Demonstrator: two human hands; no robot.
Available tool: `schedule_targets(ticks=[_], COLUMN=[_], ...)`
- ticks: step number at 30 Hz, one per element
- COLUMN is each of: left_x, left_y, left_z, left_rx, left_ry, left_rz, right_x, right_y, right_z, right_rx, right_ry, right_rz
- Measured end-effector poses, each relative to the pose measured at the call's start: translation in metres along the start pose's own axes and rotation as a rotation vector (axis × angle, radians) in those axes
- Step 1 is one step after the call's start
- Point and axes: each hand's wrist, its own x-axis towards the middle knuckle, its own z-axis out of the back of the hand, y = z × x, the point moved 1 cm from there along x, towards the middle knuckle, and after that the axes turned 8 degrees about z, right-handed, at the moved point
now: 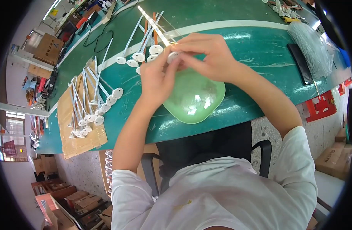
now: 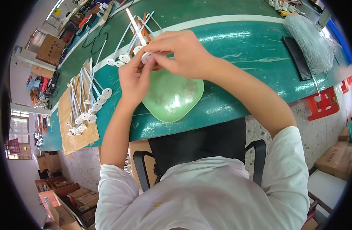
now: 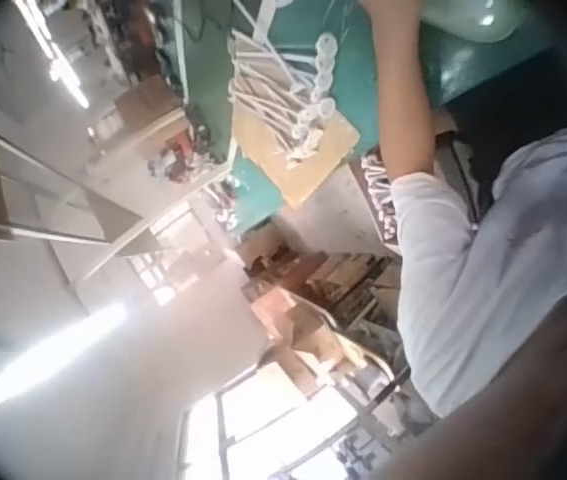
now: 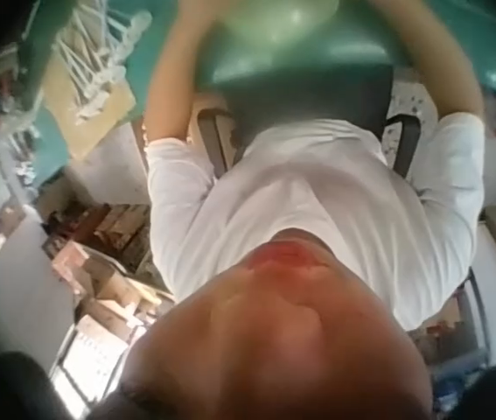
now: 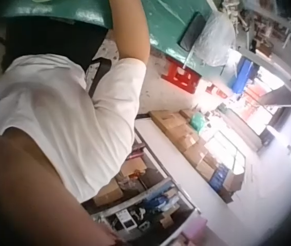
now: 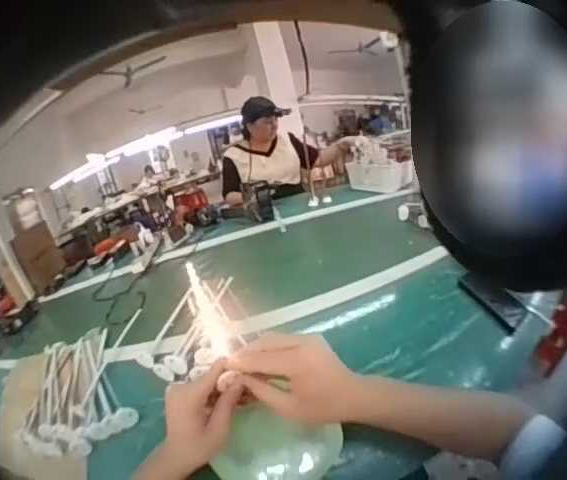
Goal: The recorder is manually inserting small plastic sticks into circular white bases on a workshop table.
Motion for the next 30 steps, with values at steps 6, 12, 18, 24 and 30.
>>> schedule_targets(ticks=[6, 12, 18, 24, 30], left_x=[-0.005, -0.004, -0.005, -0.009, -0.008], left_y=[0.003, 0.002, -0.004, -0.008, -0.007], left_z=[0.006, 0.015, 0.017, 0.013, 0.014], left_rx=[0.096, 0.27, 0.323, 0.28, 0.1], left_ry=[-0.012, -0.045, -0.063, 0.004, 0.018], left_rz=[-0.149, -0.183, -0.168, -0.15, -0.069], right_x=[-0.003, 0.001, -0.005, -0.011, -0.003], right_y=[0.01, 0.018, 0.026, 0.03, 0.028], right_z=[-0.001, -0.007, 0.018, 0.008, 0.013], right_rx=[-0.023, -0.331, -0.14, 0.08, 0.189], right_ry=[0.043, 0.122, 0.784, 0.953, 0.867], right_rz=[-0.059, -0.081, -0.204, -0.369, -0.399])
